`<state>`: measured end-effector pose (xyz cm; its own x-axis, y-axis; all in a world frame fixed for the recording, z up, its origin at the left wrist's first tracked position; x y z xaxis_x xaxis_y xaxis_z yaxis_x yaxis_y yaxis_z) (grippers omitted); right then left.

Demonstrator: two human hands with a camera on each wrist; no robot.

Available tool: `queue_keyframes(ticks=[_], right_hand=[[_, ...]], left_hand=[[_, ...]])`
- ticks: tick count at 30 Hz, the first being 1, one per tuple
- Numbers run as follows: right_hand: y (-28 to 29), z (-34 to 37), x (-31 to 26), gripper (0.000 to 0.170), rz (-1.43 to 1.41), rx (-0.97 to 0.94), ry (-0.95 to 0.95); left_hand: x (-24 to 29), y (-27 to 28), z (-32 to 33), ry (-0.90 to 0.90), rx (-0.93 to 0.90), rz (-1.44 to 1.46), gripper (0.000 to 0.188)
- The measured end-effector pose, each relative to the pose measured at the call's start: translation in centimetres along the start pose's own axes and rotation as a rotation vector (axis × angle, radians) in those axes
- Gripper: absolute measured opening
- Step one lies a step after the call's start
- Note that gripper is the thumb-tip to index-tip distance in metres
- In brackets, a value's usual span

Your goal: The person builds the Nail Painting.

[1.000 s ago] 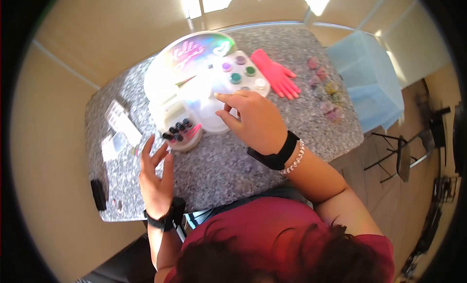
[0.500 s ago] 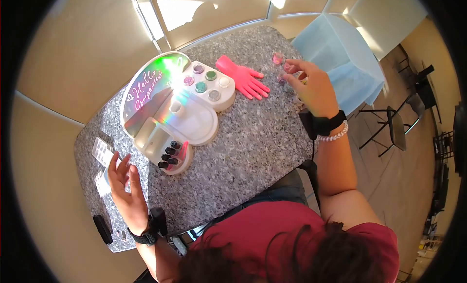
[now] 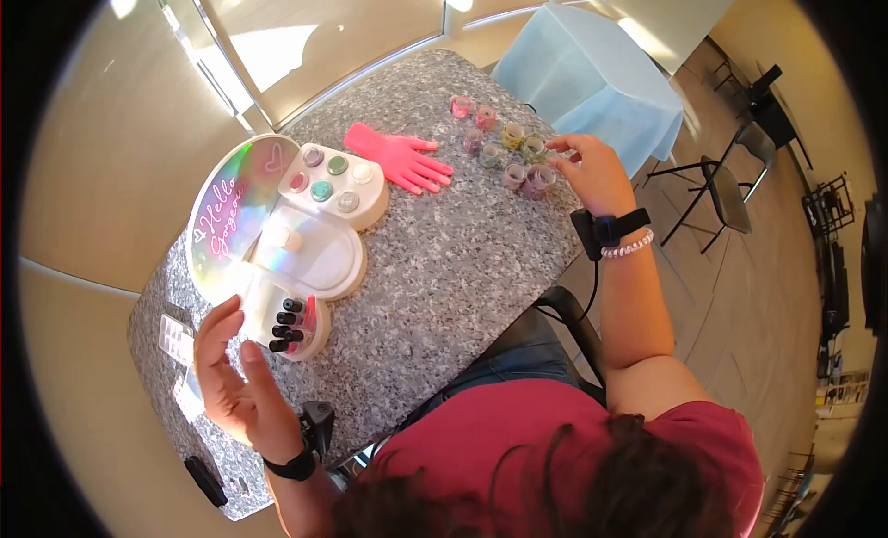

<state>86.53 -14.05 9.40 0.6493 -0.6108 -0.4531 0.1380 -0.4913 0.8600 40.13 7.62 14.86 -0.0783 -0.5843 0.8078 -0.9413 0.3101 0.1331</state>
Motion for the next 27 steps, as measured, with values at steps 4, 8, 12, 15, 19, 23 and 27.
queue_keyframes(ticks=[4,8,12,15,19,23,27], right_hand=[[-0.4,-3.0,1.4,0.02,0.037,0.005,0.053],[-2.5,-4.7,1.3,0.017,0.193,-0.201,0.075],[-1.1,-3.5,-1.6,0.011,0.105,-0.094,0.083],[1.4,0.9,-9.2,0.01,-0.09,0.033,0.357],[-3.2,6.5,-15.8,0.01,-0.048,-0.187,0.569],[-5.2,8.0,-17.0,0.013,-0.145,-0.417,0.757],[-3.3,0.6,-13.3,0.026,-0.096,-0.392,0.49]], left_hand=[[0.7,-4.5,0.0,-0.052,-0.162,0.065,0.015],[0.1,-8.0,0.8,0.047,-0.223,0.238,0.014],[-1.7,-10.1,1.6,0.127,-0.289,0.306,0.016],[-4.2,-11.1,2.7,0.261,-0.38,0.343,0.02],[-4.4,-11.2,3.3,0.229,-0.431,0.236,0.023],[-6.9,-11.5,4.3,0.463,-0.436,0.233,0.035],[-7.2,-11.0,4.4,0.517,-0.481,0.095,0.036]])
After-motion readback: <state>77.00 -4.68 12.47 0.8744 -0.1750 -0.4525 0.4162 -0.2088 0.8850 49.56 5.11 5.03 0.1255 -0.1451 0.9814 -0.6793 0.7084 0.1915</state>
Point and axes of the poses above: each hand's wrist, its own z-axis away from the middle knuckle, its own y-axis out of the back of the hand, x = y × z, the point moved 7 cm from there along -z, towards the middle knuckle, and after that the axes turned 7 degrees about z, right-handed, at the moved point
